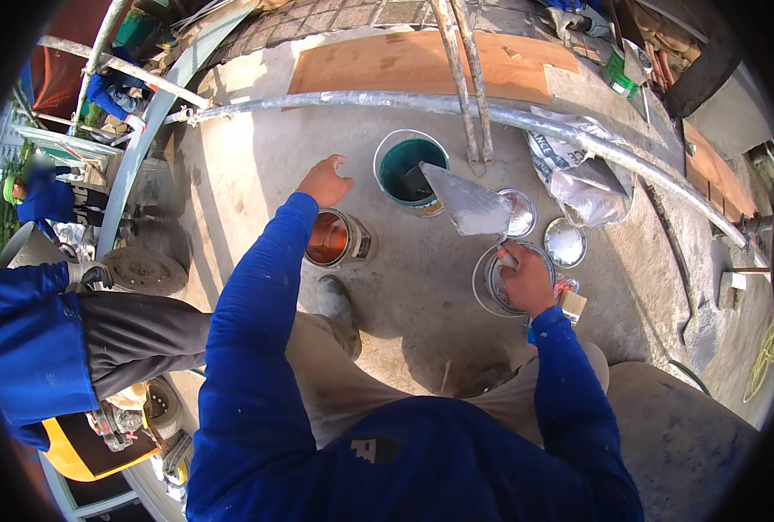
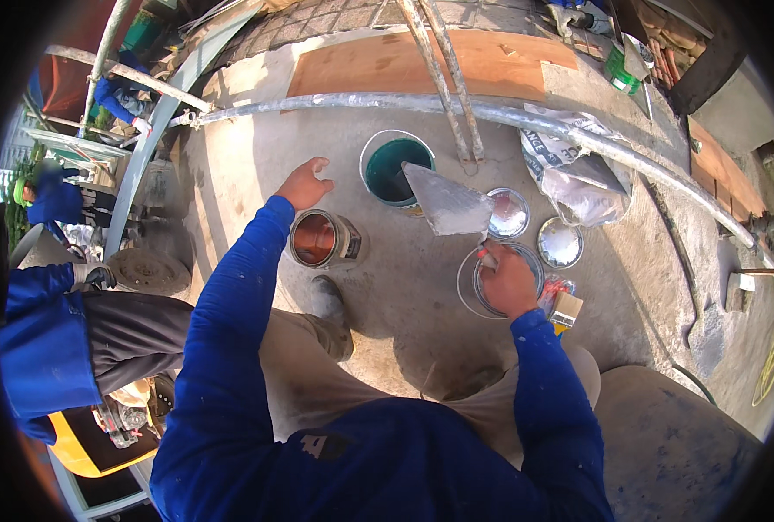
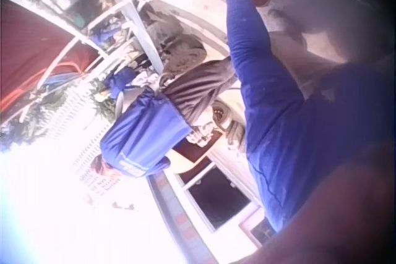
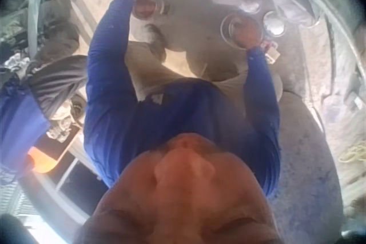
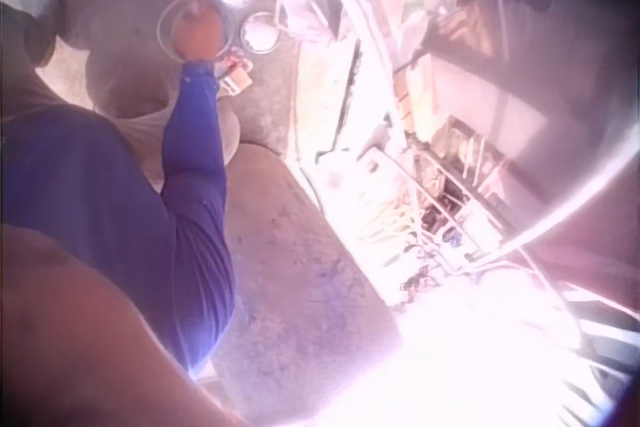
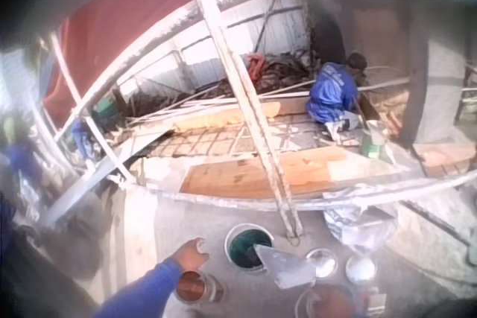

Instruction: The person uses a trowel to scoop white powder from a bag and adds it to a small metal paint can. They then pour liquid from the small can into a larger green bucket and stir the mixture with the trowel. The person repeats the process of adding powder and liquid between containers.

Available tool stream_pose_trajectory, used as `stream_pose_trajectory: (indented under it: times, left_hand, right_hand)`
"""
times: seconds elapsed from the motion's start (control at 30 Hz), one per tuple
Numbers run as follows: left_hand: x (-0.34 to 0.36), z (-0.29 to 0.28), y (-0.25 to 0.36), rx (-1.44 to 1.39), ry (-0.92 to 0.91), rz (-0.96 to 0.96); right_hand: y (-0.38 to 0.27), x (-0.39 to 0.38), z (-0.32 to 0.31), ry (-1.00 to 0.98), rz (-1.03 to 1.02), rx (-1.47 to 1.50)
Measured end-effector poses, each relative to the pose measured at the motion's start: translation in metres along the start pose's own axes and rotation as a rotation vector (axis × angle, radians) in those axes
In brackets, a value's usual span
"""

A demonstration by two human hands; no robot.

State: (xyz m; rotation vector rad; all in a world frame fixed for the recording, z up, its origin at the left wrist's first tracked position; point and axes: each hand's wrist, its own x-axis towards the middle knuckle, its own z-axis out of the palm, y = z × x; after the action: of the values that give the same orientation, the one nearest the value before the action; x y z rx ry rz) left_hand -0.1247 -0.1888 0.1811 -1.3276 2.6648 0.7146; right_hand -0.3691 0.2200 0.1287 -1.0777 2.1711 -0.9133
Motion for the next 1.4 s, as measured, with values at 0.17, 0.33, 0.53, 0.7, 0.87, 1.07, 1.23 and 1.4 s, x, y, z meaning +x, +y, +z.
stream_pose_trajectory:
  times: [0.17, 0.33, 0.53, 0.7, 0.87, 1.07, 1.23, 1.4]
  left_hand:
    - [0.023, 0.0, 0.016, -0.001, -0.069, -0.046]
    - [0.057, 0.011, 0.007, 0.03, -0.087, 0.004]
    - [0.094, 0.029, 0.02, 0.012, -0.085, 0.002]
    - [0.117, 0.056, 0.006, -0.038, -0.086, -0.005]
    - [0.141, 0.084, 0.007, 0.011, -0.181, -0.017]
    - [0.152, 0.097, 0.013, 0.077, -0.188, -0.02]
    - [0.163, 0.102, 0.007, 0.047, -0.173, 0.002]
    - [0.178, 0.11, -0.005, 0.015, -0.206, 0.016]
  right_hand:
    - [0.013, -0.005, -0.008, 0.061, -0.027, 0.003]
    - [-0.001, -0.008, -0.011, -0.021, 0.02, 0.026]
    - [-0.023, -0.009, 0.005, -0.237, 0.115, 0.272]
    - [-0.051, -0.006, 0.018, -0.482, 0.424, 0.679]
    - [-0.061, -0.002, 0.025, -0.519, 0.559, 0.923]
    - [-0.059, -0.011, 0.028, -0.51, 0.663, 0.98]
    - [-0.073, -0.027, 0.026, -0.48, 0.734, 0.967]
    - [-0.089, -0.04, 0.021, -0.456, 0.805, 0.949]
